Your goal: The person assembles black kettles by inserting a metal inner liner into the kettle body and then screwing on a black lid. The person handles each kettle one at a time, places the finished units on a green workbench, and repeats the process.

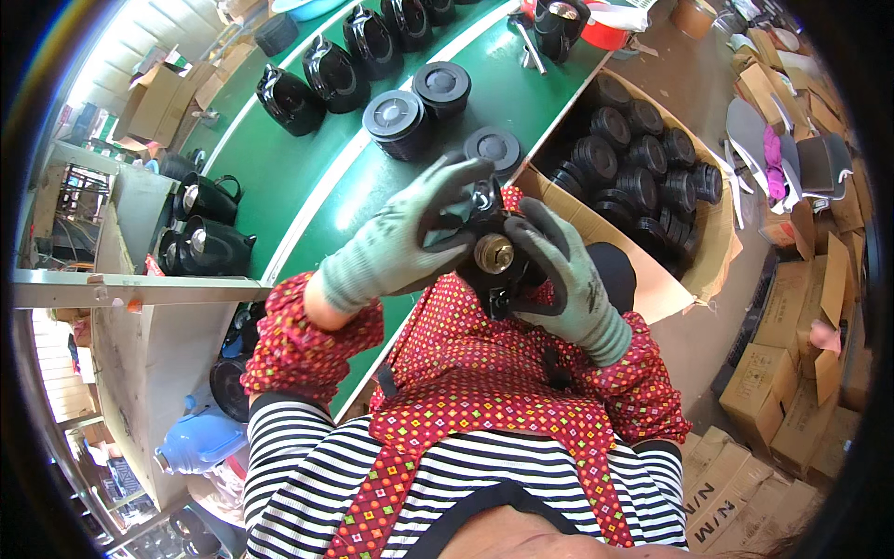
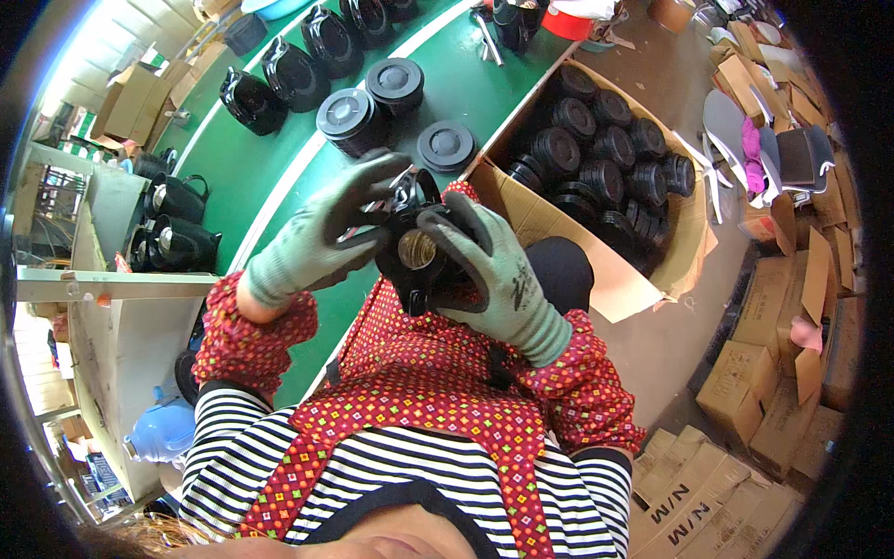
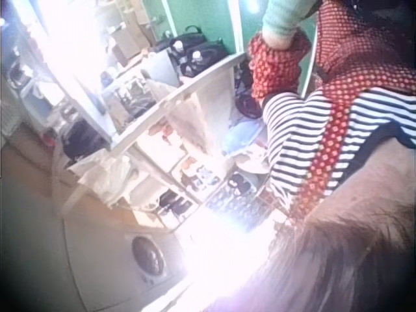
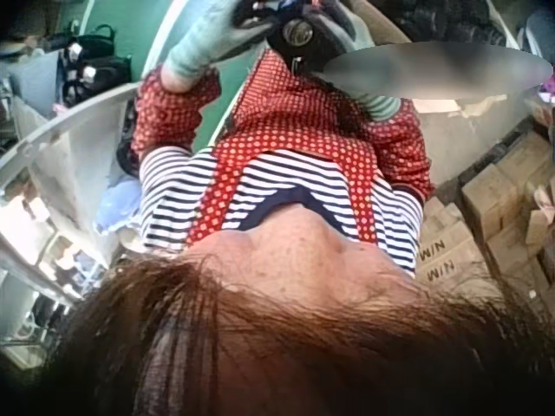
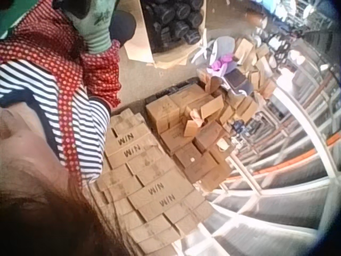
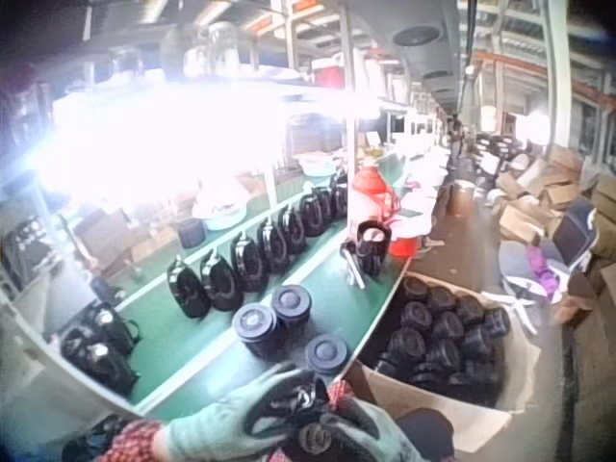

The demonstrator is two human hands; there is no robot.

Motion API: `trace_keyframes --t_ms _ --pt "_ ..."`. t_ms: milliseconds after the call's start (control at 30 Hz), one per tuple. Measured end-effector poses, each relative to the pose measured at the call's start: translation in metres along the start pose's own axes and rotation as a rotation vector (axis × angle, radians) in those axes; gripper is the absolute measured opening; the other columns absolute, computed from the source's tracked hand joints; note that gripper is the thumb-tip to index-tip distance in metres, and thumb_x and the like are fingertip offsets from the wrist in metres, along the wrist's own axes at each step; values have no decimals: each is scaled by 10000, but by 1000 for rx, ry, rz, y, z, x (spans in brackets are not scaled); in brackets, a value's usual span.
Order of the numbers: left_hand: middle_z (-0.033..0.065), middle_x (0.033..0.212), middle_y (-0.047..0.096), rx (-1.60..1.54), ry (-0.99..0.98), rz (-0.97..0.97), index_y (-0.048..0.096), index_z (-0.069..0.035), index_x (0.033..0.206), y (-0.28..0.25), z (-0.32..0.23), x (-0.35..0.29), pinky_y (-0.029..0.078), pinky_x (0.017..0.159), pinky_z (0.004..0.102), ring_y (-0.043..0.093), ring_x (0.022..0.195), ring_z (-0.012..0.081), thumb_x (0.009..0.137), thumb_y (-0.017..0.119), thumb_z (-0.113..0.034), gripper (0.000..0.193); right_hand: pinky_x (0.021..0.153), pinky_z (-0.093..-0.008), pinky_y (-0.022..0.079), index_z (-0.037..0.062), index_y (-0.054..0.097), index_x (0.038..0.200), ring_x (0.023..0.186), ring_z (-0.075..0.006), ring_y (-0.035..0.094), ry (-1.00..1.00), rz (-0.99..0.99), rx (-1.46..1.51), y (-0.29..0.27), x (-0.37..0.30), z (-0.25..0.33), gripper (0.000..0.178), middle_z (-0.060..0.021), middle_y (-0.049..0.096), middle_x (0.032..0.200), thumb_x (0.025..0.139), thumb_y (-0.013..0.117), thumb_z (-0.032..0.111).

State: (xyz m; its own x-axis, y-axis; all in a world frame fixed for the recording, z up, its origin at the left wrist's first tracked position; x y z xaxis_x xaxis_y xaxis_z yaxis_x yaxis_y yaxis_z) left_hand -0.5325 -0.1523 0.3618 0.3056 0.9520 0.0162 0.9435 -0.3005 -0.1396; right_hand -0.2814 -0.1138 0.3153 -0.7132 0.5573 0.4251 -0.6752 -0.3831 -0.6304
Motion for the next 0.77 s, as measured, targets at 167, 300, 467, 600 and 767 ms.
trace_keyframes --t_ms 167,300,467,600,767 --pt "328 1660 220 496 209 74 555 -131 1460 4 1 -9 293 1243 538 217 1558 511 658 959 -213 902 1140 -472 446 130 616 1436 1415 -445 502 87 49 -2 -20 -6 -6 895 -257 430 1579 592 912 117" --pt "341 1652 203 743 302 80 668 -174 1319 24 19 5 255 1216 656 195 1523 584 617 975 -348 785 1116 -480 464 123 683 1293 1373 -472 533 23 103 -119 -27 -3 -2 721 -284 448 1562 609 912 130" --pt "301 1563 359 674 310 75 716 -152 1250 40 25 13 357 1189 563 391 1441 514 603 953 -248 695 1077 -473 491 77 706 1187 1302 -474 578 79 169 -185 -26 -1 1 586 -321 462 1527 631 885 119" --pt "247 1480 483 617 327 47 733 -127 1185 43 27 9 458 1117 507 534 1330 456 607 932 -162 612 1075 -474 498 81 708 1198 1325 -470 566 88 170 -176 -23 -5 2 595 -328 447 1532 633 879 149" --pt "247 1449 542 517 385 -180 736 -68 1130 43 24 0 499 1089 465 566 1331 444 640 926 -122 529 1149 -505 458 91 406 1518 1418 -428 501 213 -46 312 -15 -4 -3 938 -275 392 1590 710 883 73"
Point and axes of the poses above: each hand's wrist, its own x-axis towards the middle knuckle, its own y-axis out of the palm, z = x × y, the point moved 1 cm from there along x, towards the middle knuckle
